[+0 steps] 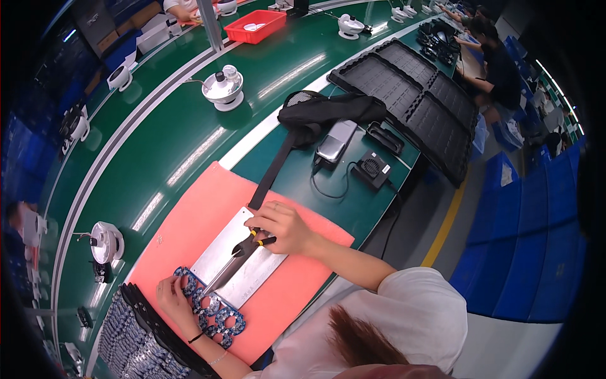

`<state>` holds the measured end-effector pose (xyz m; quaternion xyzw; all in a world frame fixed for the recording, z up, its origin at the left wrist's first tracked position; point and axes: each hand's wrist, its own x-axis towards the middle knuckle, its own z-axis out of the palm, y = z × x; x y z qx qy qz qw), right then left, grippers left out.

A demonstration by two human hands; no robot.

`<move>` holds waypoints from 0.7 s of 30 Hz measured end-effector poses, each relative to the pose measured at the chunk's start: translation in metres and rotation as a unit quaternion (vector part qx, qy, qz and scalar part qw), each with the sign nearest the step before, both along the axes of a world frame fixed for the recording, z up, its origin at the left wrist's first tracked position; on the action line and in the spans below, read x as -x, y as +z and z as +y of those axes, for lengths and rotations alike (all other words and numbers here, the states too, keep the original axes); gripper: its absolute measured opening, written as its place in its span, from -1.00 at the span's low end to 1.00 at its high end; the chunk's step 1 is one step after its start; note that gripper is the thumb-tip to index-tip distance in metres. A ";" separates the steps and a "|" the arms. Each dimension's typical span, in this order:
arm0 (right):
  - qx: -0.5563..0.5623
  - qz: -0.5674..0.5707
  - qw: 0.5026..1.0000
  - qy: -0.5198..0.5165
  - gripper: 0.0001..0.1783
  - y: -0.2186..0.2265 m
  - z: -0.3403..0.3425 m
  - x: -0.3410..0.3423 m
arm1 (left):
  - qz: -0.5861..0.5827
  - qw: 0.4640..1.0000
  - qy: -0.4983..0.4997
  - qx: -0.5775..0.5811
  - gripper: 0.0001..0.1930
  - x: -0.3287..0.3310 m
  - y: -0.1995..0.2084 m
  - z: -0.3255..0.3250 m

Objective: The recorder is assembling small circuit board components and metal housings on an assembly line using pliers.

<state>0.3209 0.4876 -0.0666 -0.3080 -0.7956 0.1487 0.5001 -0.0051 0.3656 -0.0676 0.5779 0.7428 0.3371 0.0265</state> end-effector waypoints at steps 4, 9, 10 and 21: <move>0.002 0.003 1.000 0.002 -0.63 0.000 0.000 0.001 | 0.035 0.998 -0.040 -0.026 -0.95 0.001 0.001 0.001; 0.016 0.001 1.000 0.006 -0.63 -0.001 -0.001 0.000 | -0.085 0.996 0.015 0.033 -0.96 -0.001 0.004 -0.001; 0.012 0.002 1.000 0.004 -0.63 -0.001 -0.002 0.000 | -0.095 0.995 0.015 0.012 -0.96 0.000 0.003 -0.002; 0.029 0.005 1.000 0.003 -0.60 -0.004 0.002 0.002 | -0.167 0.985 0.000 0.036 -0.89 -0.036 0.077 -0.115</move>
